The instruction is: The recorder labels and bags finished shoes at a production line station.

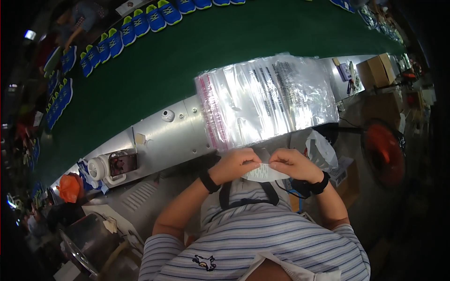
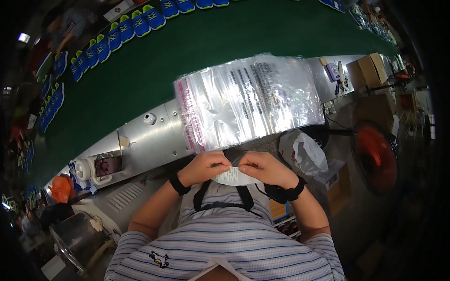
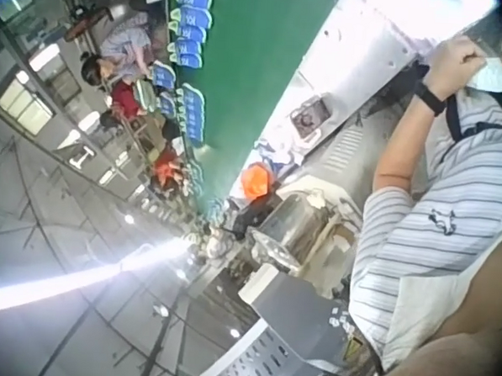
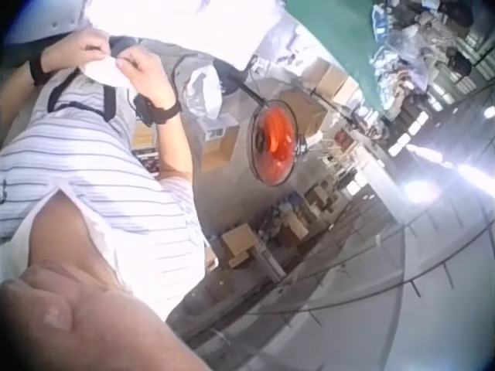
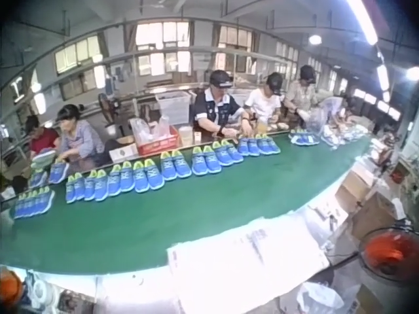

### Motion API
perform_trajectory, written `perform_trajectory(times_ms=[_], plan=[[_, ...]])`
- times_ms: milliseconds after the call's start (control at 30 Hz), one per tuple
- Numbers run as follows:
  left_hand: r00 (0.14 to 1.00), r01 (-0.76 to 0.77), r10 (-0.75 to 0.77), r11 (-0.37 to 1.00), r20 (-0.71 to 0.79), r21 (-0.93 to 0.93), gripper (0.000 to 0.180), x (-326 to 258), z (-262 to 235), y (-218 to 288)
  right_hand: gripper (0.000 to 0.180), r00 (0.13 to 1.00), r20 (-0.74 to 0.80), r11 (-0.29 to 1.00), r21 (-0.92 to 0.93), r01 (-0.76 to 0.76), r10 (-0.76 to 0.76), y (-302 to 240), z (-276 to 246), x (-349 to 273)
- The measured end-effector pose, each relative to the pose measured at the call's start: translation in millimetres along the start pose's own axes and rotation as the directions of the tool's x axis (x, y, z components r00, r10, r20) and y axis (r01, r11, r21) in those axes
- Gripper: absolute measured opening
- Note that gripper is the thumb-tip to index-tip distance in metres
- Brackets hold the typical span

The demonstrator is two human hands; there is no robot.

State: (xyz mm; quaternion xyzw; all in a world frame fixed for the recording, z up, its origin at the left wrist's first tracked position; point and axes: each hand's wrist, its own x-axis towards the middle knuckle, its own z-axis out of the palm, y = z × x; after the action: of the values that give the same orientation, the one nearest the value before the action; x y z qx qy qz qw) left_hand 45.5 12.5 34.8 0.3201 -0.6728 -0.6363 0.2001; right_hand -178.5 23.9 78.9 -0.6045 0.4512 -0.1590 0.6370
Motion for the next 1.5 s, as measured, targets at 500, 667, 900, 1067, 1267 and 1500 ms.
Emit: perform_trajectory(times_ms=[500, 667, 900, 1067, 1267, 1500], plan=[[0.821, 0.190, -0.366, 0.899, -0.439, -0.393, 0.018, -42.7, 56.9, -2.0, 0.010, 0.953, -0.302, 0.995, 0.104, 0.000, 0.032, 15.9, 59.0, 24.7], [0.793, 0.170, -0.512, 0.707, -0.331, -0.687, 0.020, -44.0, 46.5, 0.9, 0.016, 0.929, -0.370, 1.000, 0.002, 0.000, 0.000, 25.1, 65.5, 27.5], [0.746, 0.162, -0.574, 0.648, -0.337, -0.745, 0.026, -35.8, 21.1, -26.7, 0.012, 0.956, -0.278, 0.983, 0.179, -0.042, 0.092, 48.7, 36.8, 31.1], [0.820, 0.139, -0.522, 0.580, -0.235, -0.803, 0.029, -23.8, 36.0, -15.1, 0.008, 0.953, -0.297, 0.984, 0.177, 0.000, 0.053, 29.9, 55.4, 46.5], [0.757, 0.004, -0.590, 0.436, -0.283, -0.900, 0.014, -30.3, 27.6, -29.1, 0.006, 0.934, -0.354, 0.990, 0.143, -0.004, 0.055, 23.8, 65.6, 55.1], [0.625, -0.097, -0.603, 0.570, -0.495, -0.816, 0.012, -24.2, -10.4, -59.8, 0.010, 0.963, -0.246, 0.697, -0.710, -0.101, -0.111, 58.5, 27.8, 59.3]])
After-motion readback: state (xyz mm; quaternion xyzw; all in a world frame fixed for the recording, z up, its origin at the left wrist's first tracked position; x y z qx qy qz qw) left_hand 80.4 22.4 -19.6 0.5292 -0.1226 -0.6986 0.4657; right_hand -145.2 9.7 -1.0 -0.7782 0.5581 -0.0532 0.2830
